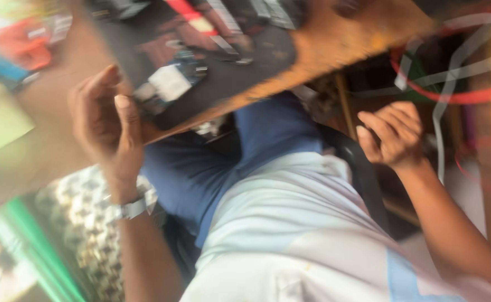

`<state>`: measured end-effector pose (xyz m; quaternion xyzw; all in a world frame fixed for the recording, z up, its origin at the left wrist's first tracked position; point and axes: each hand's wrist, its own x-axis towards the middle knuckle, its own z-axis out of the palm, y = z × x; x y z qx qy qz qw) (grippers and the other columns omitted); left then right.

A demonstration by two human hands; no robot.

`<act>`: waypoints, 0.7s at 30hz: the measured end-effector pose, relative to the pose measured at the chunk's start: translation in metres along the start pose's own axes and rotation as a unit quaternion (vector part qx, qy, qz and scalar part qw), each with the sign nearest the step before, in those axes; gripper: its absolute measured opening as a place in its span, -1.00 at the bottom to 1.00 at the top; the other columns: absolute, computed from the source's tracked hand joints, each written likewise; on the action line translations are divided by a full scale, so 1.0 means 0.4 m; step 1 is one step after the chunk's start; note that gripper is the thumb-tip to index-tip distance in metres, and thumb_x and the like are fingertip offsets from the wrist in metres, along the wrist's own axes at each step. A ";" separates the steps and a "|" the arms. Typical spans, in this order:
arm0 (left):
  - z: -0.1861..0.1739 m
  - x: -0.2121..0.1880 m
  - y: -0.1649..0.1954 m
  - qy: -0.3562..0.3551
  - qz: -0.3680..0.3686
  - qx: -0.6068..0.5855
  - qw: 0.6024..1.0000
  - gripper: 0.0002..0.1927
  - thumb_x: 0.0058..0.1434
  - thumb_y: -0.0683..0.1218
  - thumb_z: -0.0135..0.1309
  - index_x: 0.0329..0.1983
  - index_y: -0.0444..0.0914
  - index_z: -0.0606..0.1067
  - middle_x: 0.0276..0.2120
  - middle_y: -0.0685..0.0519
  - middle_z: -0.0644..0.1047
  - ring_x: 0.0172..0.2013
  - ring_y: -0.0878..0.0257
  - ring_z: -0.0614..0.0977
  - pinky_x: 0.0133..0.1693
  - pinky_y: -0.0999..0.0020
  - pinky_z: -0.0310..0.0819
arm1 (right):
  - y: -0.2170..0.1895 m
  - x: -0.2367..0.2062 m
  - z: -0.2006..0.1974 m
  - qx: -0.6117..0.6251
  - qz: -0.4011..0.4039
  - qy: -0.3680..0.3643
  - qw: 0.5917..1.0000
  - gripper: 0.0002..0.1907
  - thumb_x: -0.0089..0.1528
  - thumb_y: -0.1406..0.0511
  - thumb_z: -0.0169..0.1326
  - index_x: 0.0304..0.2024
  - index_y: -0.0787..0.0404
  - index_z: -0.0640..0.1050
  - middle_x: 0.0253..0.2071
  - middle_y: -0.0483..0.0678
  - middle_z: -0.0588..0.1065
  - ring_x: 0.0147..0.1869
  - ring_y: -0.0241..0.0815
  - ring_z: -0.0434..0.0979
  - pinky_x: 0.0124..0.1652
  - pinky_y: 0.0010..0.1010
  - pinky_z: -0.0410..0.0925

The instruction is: The person repairs a disassembled feature phone on a work mat. They use a screwdriver and tweezers to work on the exposed motherboard, manipulate small components, then align the board with the phone housing, attach the keypad front, and press the casing back together by hand.

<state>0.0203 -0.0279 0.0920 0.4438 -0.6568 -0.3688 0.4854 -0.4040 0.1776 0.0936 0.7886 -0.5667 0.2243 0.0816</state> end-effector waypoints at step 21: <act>-0.039 -0.190 -0.174 0.381 -0.348 -0.251 0.819 -0.56 0.28 -0.16 0.10 0.10 -0.32 0.16 -0.02 -0.09 0.44 -0.11 0.19 0.58 -0.04 0.25 0.57 | -0.025 0.200 0.115 0.085 -0.063 -0.007 0.994 -0.90 0.42 0.39 0.15 -0.02 0.27 0.57 -0.33 -0.06 0.54 -0.30 -0.13 0.57 -0.10 -0.35 0.34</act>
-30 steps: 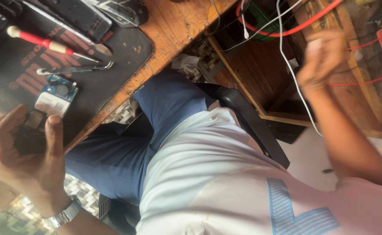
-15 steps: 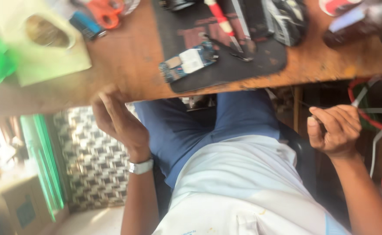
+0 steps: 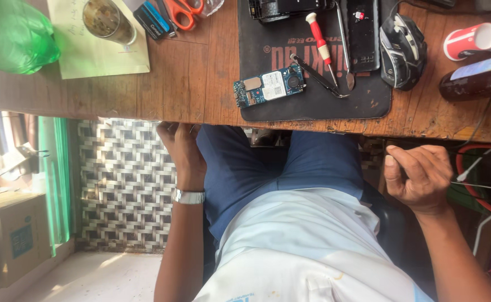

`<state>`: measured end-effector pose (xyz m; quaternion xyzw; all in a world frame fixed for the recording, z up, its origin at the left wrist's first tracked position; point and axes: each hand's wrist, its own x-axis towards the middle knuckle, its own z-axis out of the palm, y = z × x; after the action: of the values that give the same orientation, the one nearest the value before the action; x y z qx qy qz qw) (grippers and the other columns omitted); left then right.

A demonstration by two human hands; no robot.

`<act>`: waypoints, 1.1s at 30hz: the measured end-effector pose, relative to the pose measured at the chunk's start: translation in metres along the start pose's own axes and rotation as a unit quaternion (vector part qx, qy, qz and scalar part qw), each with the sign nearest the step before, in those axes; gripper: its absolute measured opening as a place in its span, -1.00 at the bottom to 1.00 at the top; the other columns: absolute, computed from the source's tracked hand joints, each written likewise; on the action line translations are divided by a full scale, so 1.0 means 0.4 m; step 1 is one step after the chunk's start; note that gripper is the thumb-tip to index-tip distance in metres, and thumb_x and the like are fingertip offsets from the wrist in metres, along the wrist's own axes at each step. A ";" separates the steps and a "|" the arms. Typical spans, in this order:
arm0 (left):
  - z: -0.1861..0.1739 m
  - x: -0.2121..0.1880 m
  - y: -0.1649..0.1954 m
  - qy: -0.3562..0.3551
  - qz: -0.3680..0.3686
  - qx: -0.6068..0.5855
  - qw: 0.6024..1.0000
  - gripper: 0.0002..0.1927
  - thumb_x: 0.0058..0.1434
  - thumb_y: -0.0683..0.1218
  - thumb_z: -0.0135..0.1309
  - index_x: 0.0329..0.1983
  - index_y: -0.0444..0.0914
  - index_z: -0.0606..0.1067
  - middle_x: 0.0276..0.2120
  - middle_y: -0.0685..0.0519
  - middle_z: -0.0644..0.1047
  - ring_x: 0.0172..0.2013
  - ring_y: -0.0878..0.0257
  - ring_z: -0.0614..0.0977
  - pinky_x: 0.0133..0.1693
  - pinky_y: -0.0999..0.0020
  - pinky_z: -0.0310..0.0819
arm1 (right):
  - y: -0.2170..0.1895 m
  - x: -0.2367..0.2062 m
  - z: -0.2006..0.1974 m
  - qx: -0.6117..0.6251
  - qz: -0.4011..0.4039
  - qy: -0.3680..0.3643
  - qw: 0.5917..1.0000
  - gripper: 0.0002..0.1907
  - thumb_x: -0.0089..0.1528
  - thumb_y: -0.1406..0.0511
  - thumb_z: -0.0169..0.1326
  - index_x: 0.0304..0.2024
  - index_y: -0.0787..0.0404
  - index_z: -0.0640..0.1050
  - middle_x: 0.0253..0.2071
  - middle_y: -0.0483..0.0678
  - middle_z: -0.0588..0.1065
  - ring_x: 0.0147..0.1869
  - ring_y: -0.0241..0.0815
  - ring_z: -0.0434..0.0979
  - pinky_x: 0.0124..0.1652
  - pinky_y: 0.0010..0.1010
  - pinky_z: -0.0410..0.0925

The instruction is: The person repairs a disassembled feature phone on a work mat. They use a screwdriver and tweezers to work on the exposed motherboard, manipulate small components, then align the board with the phone housing, attach the keypad front, and press the casing back together by hand.

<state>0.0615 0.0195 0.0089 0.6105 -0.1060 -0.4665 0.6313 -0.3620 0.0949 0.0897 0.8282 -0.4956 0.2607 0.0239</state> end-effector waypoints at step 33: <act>-0.002 0.067 0.057 -0.019 0.121 0.034 0.992 -0.68 0.17 -0.24 0.23 -0.06 -0.40 0.42 -0.10 -0.08 0.53 -0.17 0.24 0.60 -0.19 0.37 0.57 | -0.139 0.246 0.104 0.014 -0.015 0.020 1.000 -0.65 0.33 0.29 0.25 0.13 0.26 0.56 -0.11 -0.01 0.54 0.05 -0.04 0.52 0.13 -0.16 0.28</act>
<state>0.0870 -0.0034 0.0167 0.6052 -0.2065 -0.3947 0.6598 -0.2621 0.0310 0.1109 0.8307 -0.4784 0.2836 0.0261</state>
